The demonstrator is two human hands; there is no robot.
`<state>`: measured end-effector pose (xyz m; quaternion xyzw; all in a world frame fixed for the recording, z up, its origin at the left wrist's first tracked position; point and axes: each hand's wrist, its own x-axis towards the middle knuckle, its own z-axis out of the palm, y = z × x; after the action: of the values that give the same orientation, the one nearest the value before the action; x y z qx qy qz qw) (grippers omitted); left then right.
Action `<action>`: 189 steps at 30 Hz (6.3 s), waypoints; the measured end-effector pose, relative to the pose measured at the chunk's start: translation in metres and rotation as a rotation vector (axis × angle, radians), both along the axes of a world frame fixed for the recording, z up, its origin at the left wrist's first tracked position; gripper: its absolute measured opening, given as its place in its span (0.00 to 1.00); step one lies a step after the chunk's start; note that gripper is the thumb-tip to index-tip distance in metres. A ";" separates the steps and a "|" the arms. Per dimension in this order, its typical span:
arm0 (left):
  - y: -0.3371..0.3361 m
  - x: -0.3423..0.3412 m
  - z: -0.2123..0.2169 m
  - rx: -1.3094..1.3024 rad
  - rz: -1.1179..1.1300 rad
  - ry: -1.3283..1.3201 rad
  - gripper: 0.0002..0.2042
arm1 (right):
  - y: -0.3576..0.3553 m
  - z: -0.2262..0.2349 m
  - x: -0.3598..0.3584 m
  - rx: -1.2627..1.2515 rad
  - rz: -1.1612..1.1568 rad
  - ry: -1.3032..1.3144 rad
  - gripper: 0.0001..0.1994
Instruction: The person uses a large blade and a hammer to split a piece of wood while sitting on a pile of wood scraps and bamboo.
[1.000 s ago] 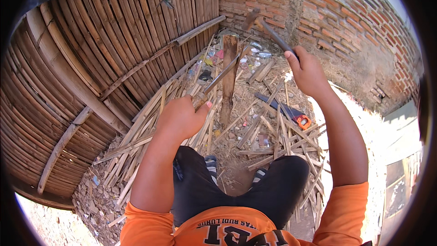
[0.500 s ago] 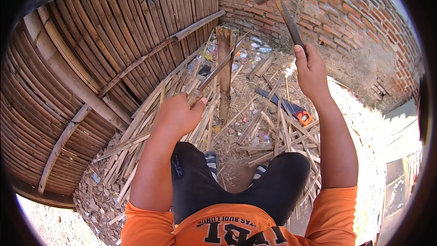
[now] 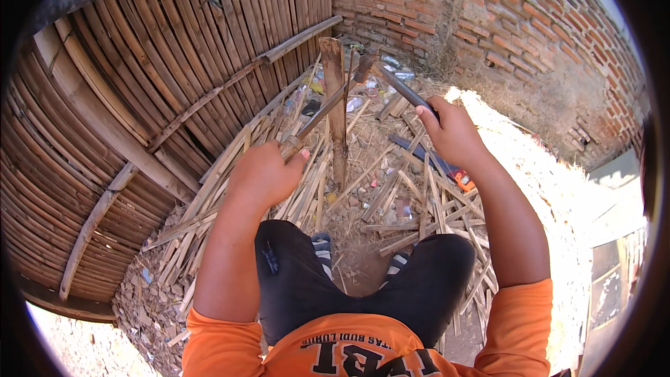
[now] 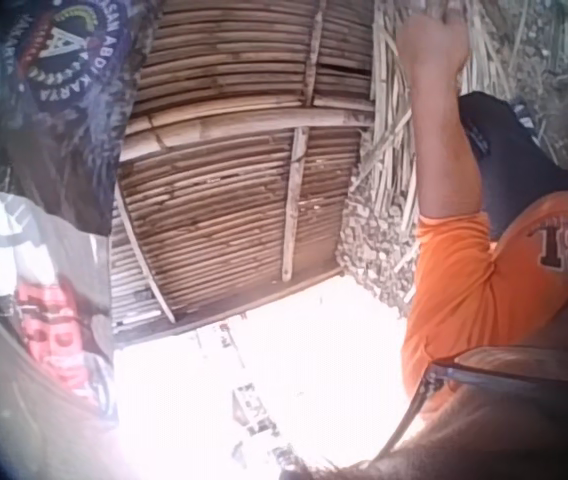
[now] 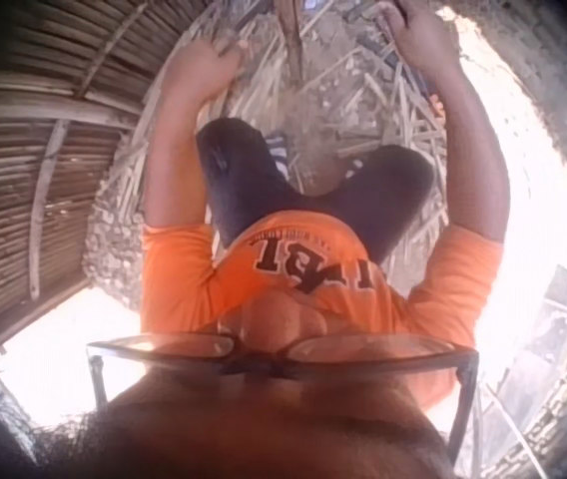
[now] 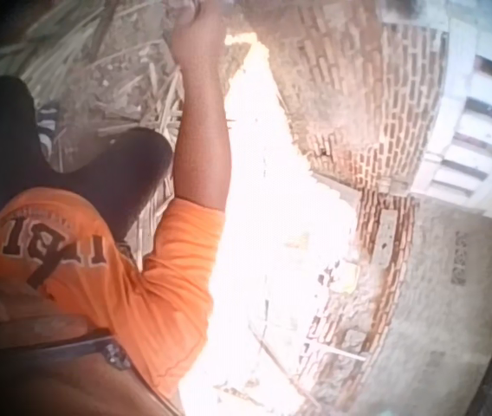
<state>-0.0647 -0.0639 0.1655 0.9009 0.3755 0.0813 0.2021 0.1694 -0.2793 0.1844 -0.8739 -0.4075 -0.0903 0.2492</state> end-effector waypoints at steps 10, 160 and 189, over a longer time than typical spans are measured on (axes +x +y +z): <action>0.000 -0.001 -0.004 0.001 -0.016 0.059 0.33 | 0.004 -0.009 -0.002 0.004 0.021 0.014 0.19; 0.024 0.018 -0.112 0.046 -0.169 -0.055 0.21 | 0.072 0.034 0.004 0.353 0.097 0.127 0.21; 0.036 0.032 -0.106 0.101 -0.143 0.029 0.23 | -0.004 -0.114 0.007 0.164 -0.046 0.130 0.22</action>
<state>-0.0331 -0.0284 0.0592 0.9356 0.3084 0.0722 0.1562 0.1765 -0.2834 0.0705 -0.8638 -0.3614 -0.0721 0.3437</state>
